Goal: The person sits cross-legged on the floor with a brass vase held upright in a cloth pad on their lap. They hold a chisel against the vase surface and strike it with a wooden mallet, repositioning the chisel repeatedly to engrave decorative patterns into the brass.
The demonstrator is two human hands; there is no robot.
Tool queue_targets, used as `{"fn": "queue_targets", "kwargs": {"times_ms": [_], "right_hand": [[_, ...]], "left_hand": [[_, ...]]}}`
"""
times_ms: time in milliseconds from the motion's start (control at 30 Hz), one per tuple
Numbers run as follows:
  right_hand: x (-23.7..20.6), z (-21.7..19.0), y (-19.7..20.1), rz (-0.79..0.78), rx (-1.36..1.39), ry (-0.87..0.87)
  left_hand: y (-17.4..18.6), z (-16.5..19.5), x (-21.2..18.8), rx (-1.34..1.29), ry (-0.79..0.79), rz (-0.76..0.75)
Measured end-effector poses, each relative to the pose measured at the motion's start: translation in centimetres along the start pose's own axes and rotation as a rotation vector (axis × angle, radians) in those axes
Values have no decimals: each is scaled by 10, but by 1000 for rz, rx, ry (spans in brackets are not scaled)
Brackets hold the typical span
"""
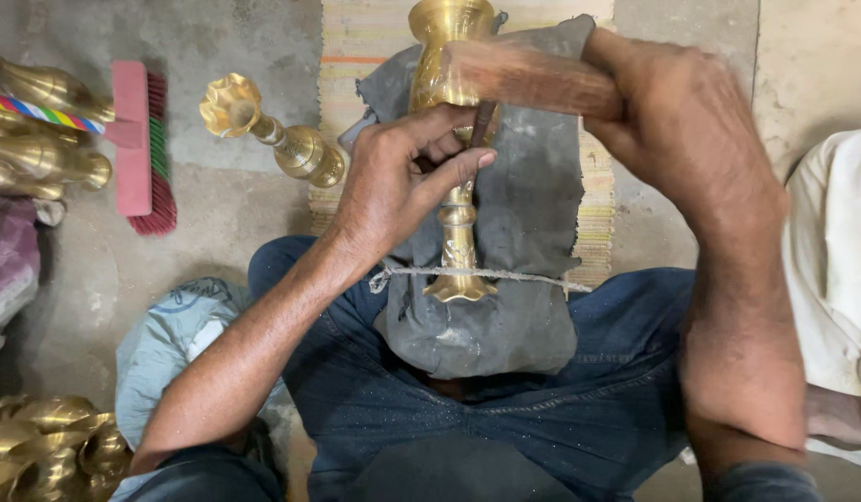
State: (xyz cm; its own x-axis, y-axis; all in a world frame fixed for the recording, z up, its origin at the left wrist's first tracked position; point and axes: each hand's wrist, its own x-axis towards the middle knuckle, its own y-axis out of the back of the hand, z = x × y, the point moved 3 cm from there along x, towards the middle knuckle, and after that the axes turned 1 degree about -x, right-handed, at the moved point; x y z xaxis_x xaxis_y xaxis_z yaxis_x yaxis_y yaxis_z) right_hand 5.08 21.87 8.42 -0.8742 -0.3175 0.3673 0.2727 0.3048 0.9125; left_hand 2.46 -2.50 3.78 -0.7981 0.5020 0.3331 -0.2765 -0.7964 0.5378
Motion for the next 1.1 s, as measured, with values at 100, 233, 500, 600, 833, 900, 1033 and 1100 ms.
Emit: {"fn": "queue_targets", "kwargs": {"times_ms": [100, 233, 500, 600, 833, 900, 1033, 1100], "right_hand": [[6, -1, 16, 64, -11, 97], [12, 4, 15, -104, 112, -201], [17, 3, 14, 19, -50, 56], [13, 11, 9, -89, 288, -274], [13, -1, 14, -58, 166, -187], [12, -12, 18, 23, -136, 187], [6, -4, 21, 2, 11, -28], [4, -7, 21, 0, -13, 81]], "left_hand": [[-1, 0, -3, -26, -32, -8], [-8, -1, -9, -132, -25, -21], [-15, -5, -14, -132, 25, 23], [-14, -2, -17, -215, -34, 4], [-13, -2, -15, -202, 18, 5], [-15, -4, -13, -139, 102, -29], [-13, -2, -10, -176, 17, -10], [-13, -2, -11, -169, 11, 2]]}}
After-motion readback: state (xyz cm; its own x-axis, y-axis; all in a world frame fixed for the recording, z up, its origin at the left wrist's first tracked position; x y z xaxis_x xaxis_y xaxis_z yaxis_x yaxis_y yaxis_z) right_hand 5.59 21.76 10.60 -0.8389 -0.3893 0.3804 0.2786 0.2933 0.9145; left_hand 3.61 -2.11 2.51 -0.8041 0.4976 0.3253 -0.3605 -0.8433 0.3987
